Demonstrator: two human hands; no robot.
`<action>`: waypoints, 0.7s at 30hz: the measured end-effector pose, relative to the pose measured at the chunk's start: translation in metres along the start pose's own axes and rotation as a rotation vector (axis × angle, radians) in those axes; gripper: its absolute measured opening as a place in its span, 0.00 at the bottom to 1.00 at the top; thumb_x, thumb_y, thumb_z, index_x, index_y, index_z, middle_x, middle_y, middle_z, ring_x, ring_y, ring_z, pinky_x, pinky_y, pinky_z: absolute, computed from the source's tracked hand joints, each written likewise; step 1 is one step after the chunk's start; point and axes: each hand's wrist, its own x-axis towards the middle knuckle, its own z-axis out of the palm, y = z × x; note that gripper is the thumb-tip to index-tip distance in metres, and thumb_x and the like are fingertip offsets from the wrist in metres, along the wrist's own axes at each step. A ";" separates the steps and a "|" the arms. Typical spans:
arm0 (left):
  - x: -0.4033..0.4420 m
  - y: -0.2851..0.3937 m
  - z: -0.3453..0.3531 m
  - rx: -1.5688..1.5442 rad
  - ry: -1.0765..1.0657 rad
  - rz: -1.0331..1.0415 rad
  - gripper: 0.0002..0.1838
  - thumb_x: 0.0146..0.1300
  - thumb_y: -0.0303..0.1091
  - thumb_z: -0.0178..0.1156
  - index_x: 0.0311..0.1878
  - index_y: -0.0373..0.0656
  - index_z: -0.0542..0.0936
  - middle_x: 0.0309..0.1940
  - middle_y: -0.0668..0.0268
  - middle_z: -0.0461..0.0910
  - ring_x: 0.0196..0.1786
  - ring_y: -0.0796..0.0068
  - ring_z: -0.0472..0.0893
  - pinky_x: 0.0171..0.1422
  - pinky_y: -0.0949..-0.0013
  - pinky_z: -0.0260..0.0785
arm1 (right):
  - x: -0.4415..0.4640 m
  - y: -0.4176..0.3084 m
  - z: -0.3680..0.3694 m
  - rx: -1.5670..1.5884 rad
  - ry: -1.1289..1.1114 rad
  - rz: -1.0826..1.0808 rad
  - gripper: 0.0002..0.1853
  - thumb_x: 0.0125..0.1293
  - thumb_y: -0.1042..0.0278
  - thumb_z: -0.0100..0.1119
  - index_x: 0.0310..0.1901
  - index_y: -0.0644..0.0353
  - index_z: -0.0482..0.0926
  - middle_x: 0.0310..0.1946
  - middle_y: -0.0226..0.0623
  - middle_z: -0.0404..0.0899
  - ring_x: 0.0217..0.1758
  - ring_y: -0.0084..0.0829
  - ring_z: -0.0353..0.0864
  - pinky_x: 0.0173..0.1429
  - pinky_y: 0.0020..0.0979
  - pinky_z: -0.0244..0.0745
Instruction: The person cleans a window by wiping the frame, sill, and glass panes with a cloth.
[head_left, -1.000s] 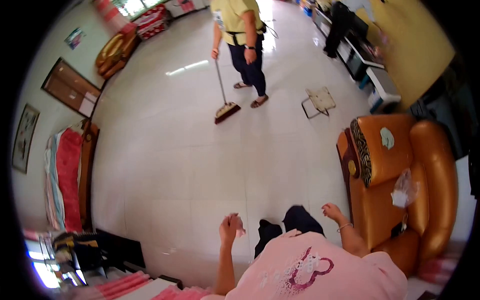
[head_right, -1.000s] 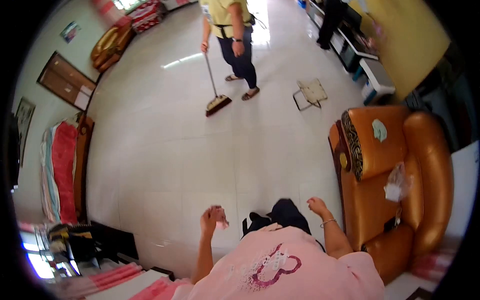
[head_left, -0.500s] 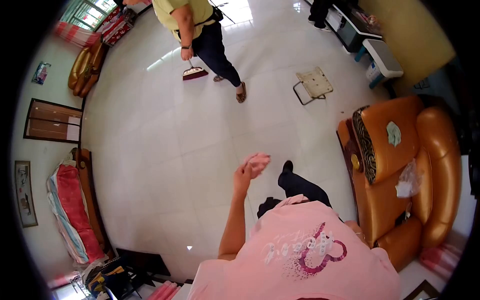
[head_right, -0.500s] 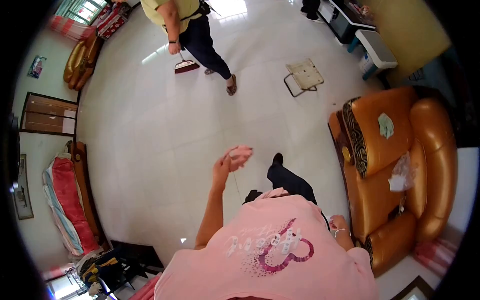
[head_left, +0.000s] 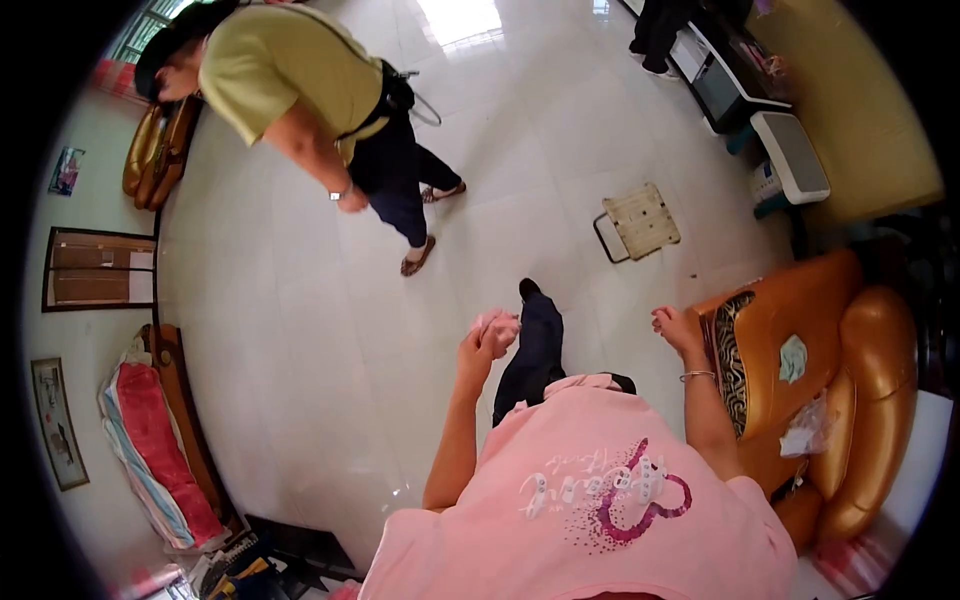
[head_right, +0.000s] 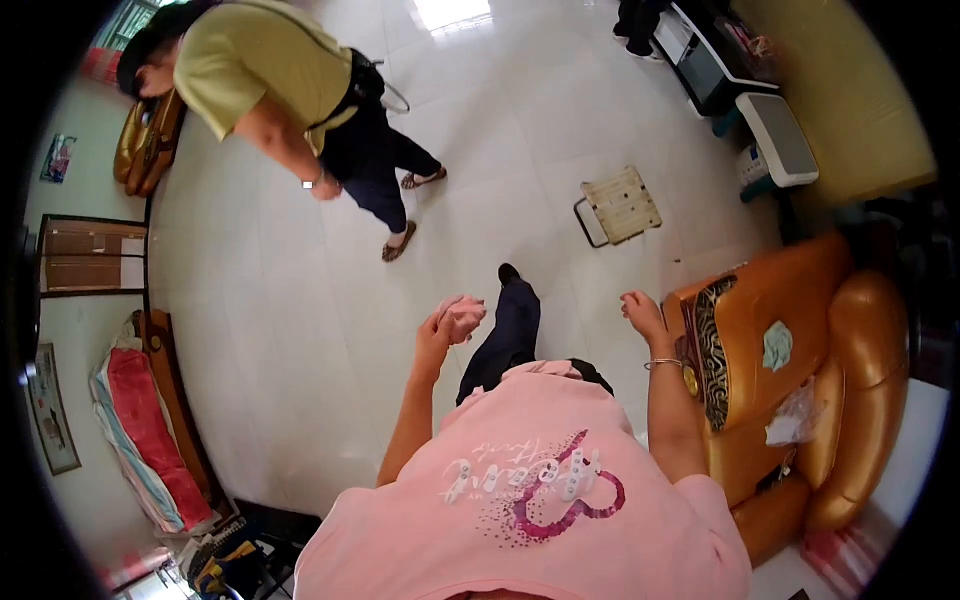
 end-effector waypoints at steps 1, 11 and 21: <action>0.026 0.005 -0.004 0.073 0.030 -0.051 0.18 0.74 0.40 0.51 0.49 0.39 0.85 0.36 0.64 0.86 0.38 0.78 0.82 0.42 0.71 0.74 | 0.012 -0.022 0.001 -0.021 -0.008 0.011 0.14 0.73 0.60 0.52 0.48 0.62 0.79 0.32 0.33 0.81 0.34 0.23 0.79 0.39 0.26 0.72; 0.273 0.170 -0.005 0.311 -0.231 -0.041 0.15 0.74 0.40 0.53 0.53 0.46 0.84 0.38 0.65 0.86 0.40 0.79 0.80 0.49 0.73 0.72 | 0.090 0.003 -0.001 0.109 -0.006 0.434 0.15 0.73 0.64 0.49 0.47 0.69 0.79 0.24 0.40 0.80 0.21 0.30 0.77 0.23 0.31 0.70; 0.545 0.251 0.002 0.176 -0.082 -0.111 0.19 0.74 0.43 0.54 0.51 0.35 0.82 0.37 0.71 0.80 0.38 0.83 0.74 0.42 0.74 0.68 | 0.266 -0.100 -0.062 -0.247 -0.163 0.323 0.16 0.67 0.59 0.53 0.29 0.63 0.81 0.22 0.41 0.78 0.22 0.33 0.75 0.29 0.37 0.73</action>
